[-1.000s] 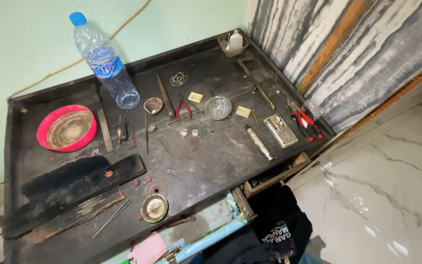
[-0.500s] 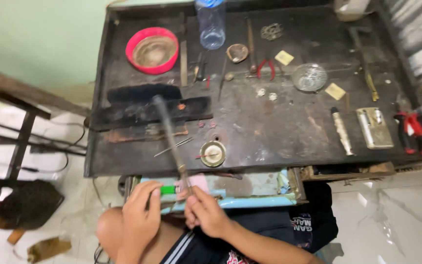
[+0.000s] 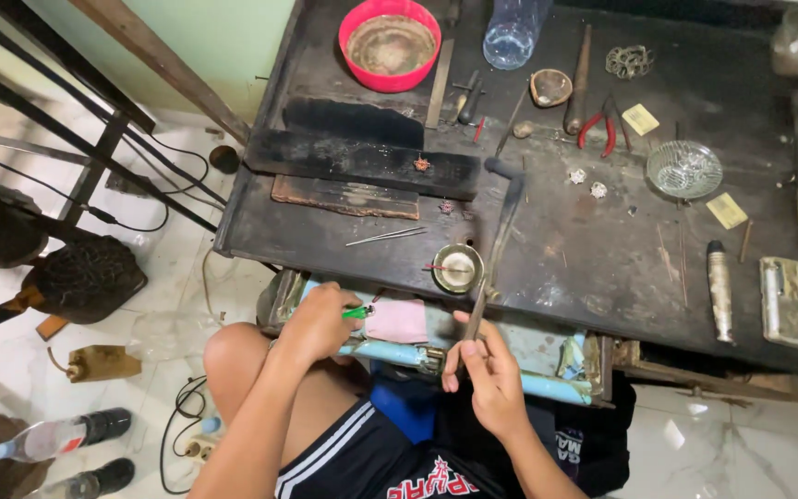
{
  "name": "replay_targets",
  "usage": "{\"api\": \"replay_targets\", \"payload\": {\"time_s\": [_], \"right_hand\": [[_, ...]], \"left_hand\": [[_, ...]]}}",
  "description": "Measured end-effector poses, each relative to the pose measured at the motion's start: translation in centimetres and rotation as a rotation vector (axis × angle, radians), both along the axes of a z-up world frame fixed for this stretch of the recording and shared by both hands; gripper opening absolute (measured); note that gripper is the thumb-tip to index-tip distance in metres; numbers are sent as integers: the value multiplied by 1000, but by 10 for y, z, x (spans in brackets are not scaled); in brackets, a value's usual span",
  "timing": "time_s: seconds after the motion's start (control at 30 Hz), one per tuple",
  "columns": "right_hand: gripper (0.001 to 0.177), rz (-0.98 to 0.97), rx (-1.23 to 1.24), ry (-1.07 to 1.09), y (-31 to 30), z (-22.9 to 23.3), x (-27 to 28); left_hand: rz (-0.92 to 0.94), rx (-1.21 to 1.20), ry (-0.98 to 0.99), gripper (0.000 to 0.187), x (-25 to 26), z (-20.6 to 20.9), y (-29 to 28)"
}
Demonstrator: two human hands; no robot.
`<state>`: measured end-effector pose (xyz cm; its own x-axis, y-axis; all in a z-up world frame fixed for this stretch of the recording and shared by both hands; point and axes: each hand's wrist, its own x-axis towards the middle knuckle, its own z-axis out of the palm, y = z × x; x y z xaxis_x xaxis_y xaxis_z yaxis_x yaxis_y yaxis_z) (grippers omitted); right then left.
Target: Soldering small metal jewelry components using a hand-held torch on a workbench
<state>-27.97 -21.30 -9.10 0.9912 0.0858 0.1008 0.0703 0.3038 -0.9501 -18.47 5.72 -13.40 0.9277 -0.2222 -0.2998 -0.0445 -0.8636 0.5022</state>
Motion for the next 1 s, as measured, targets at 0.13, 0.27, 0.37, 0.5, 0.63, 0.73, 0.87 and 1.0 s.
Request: {"api": "replay_targets", "payload": {"time_s": [0.13, 0.27, 0.37, 0.5, 0.63, 0.73, 0.87, 1.0], "right_hand": [[73, 59, -6, 8, -5, -15, -3], [73, 136, -12, -90, 1, -28, -6], [74, 160, -3, -91, 7, -31, -12], [78, 204, 29, -154, 9, -36, -18], [81, 215, 38, -128, 8, -35, -21], [83, 224, 35, -116, 7, -31, -20], [84, 221, 26, -92, 7, -29, -17], [87, 246, 68, -69, 9, -28, -11]], "left_hand": [[-200, -180, -59, 14, -16, 54, -3], [90, -528, 74, 22, -15, 99, -35], [381, -1180, 243, 28, 3, 92, -57], [487, -1576, 656, 57, 33, 121, -92], [520, -1554, 800, 57, 55, 130, -125], [550, -1477, 774, 48, 63, 137, -140], [505, -1516, 782, 50, 64, 124, -145], [521, -1507, 745, 50, 57, 121, -137]]}}
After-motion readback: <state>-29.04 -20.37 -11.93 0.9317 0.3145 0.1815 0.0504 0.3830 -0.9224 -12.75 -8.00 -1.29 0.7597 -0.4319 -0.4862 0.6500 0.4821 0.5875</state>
